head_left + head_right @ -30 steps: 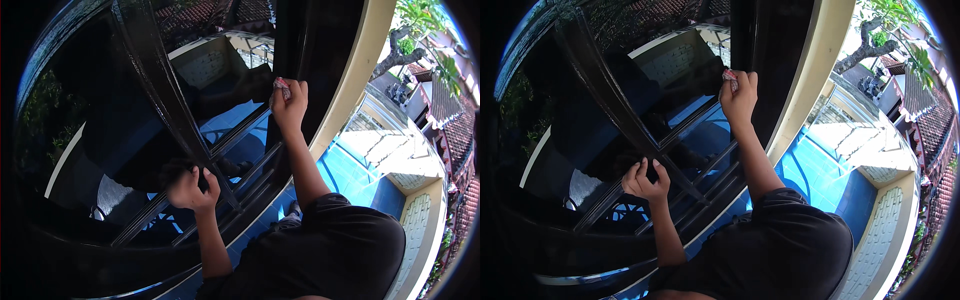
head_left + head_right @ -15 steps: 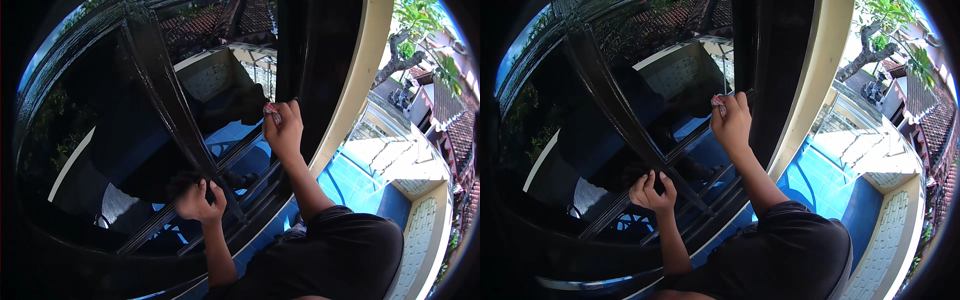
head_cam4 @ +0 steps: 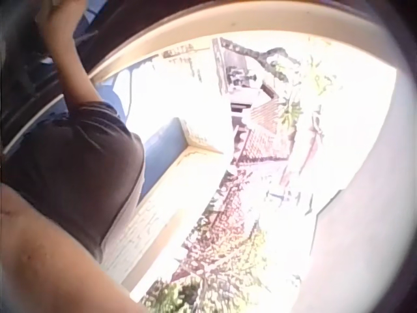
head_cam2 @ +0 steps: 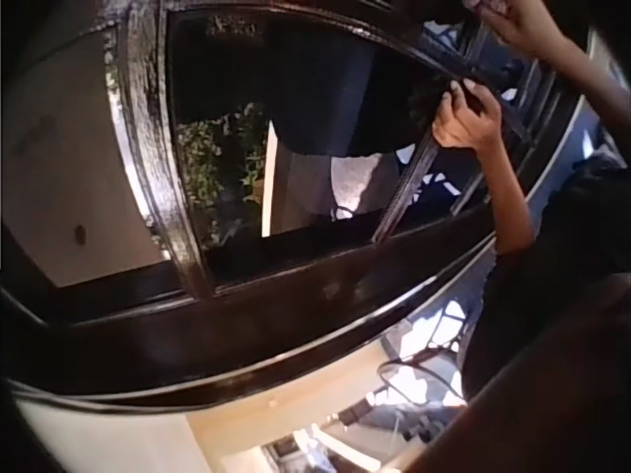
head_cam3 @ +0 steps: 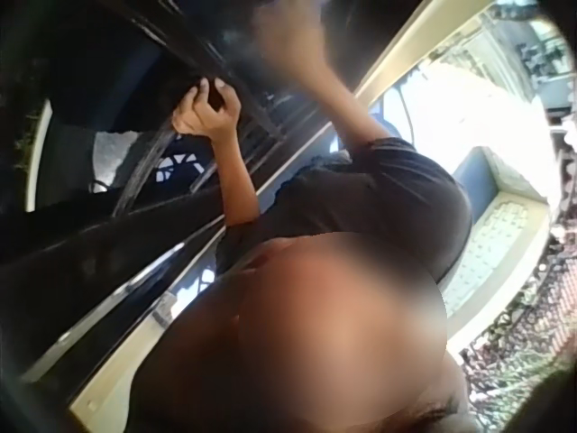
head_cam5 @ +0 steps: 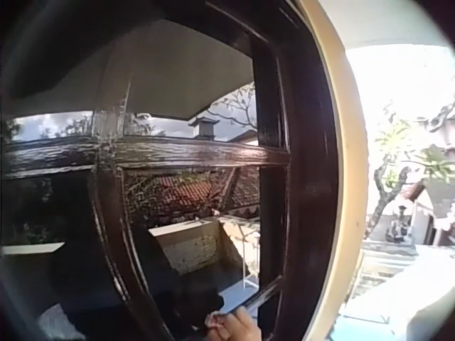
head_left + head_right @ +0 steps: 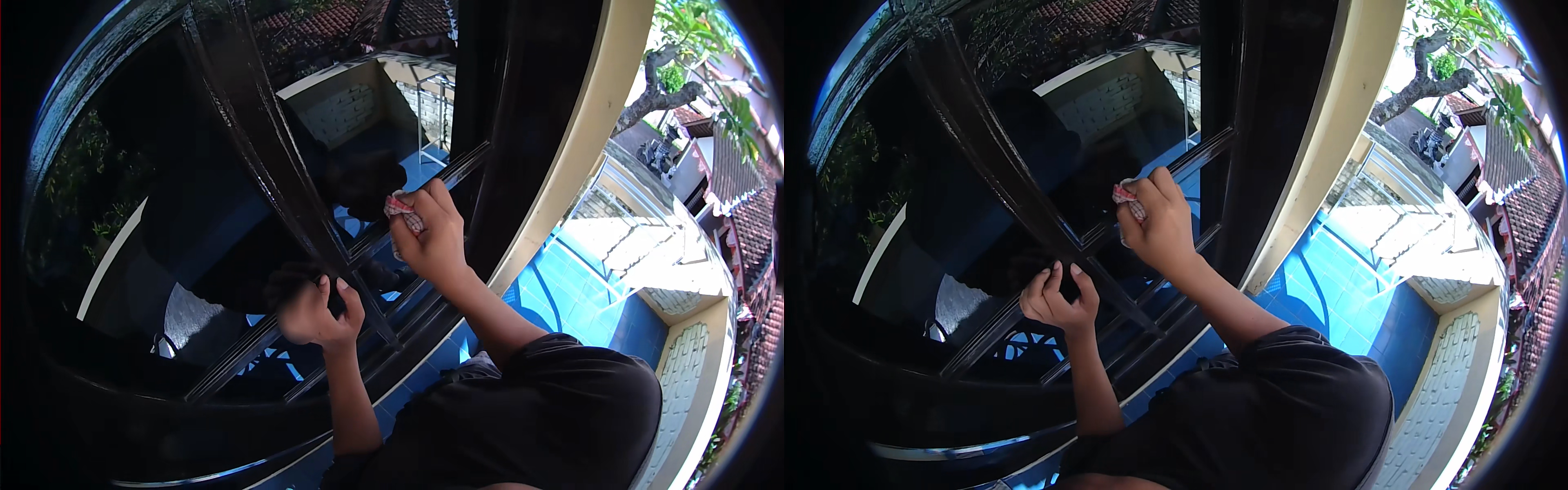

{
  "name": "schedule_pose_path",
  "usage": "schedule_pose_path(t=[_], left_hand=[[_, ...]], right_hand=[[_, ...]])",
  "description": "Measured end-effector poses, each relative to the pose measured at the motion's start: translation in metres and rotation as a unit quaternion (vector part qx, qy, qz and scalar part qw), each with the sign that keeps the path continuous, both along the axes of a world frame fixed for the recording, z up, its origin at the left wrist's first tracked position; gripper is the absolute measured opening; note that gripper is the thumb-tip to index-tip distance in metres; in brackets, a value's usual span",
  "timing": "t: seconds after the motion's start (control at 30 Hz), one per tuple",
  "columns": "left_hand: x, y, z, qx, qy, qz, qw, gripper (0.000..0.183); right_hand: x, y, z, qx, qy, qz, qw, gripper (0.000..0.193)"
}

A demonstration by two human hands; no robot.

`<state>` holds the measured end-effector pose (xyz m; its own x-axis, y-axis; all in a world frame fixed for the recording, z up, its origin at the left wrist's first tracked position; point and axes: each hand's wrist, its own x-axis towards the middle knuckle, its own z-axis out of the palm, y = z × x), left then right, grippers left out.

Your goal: Cleaning the glass panes of a door using a cloth.

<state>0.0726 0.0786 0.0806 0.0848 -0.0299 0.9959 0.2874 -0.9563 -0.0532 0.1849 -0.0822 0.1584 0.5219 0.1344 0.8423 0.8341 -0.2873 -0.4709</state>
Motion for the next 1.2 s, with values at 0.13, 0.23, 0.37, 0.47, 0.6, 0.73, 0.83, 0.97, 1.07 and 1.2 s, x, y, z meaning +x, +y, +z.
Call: schedule_pose_path(t=[0.13, 0.23, 0.37, 0.47, 0.6, 0.73, 0.83, 0.97, 1.07, 1.2], left_hand=[[-0.005, -0.001, 0.000, -0.001, 0.003, 0.014, 1.000, 0.021], [-0.005, -0.002, 0.004, 0.002, 0.015, 0.008, 1.000, 0.020], [-0.002, -0.005, 0.004, -0.007, 0.003, 0.002, 1.000, 0.020], [0.000, -0.004, 0.002, -0.015, -0.008, 0.001, 1.000, 0.020], [-0.003, -0.003, -0.001, -0.017, -0.014, -0.001, 1.000, 0.019], [-0.004, -0.005, 0.004, -0.019, -0.007, -0.003, 1.000, 0.020], [-0.007, -0.005, 0.004, -0.019, 0.005, 0.000, 1.000, 0.020], [-0.007, -0.006, 0.011, -0.015, 0.001, 0.004, 1.000, 0.020], [-0.004, -0.007, 0.004, -0.024, 0.012, -0.015, 1.000, 0.022], [-0.007, -0.006, 0.008, -0.019, -0.006, -0.007, 1.000, 0.020]], right_hand=[[0.018, -0.007, 0.005, 0.003, -0.009, -0.036, 0.999, 0.017], [0.052, -0.034, 0.014, -0.024, 0.026, -0.130, 0.991, 0.017], [0.044, -0.029, 0.018, -0.081, 0.015, -0.216, 0.973, 0.018], [0.007, -0.013, 0.017, -0.124, 0.025, -0.121, 0.984, 0.020], [-0.028, 0.004, 0.023, -0.168, 0.042, 0.032, 0.984, 0.023], [-0.013, 0.009, 0.048, -0.049, 0.005, 0.031, 0.998, 0.023], [-0.012, 0.015, 0.045, -0.011, -0.016, 0.035, 0.999, 0.023], [-0.020, 0.018, 0.032, -0.049, -0.067, 0.059, 0.995, 0.023], [-0.021, 0.012, 0.005, -0.081, -0.078, 0.085, 0.990, 0.024], [-0.011, 0.028, 0.041, -0.025, -0.106, 0.089, 0.990, 0.024]])
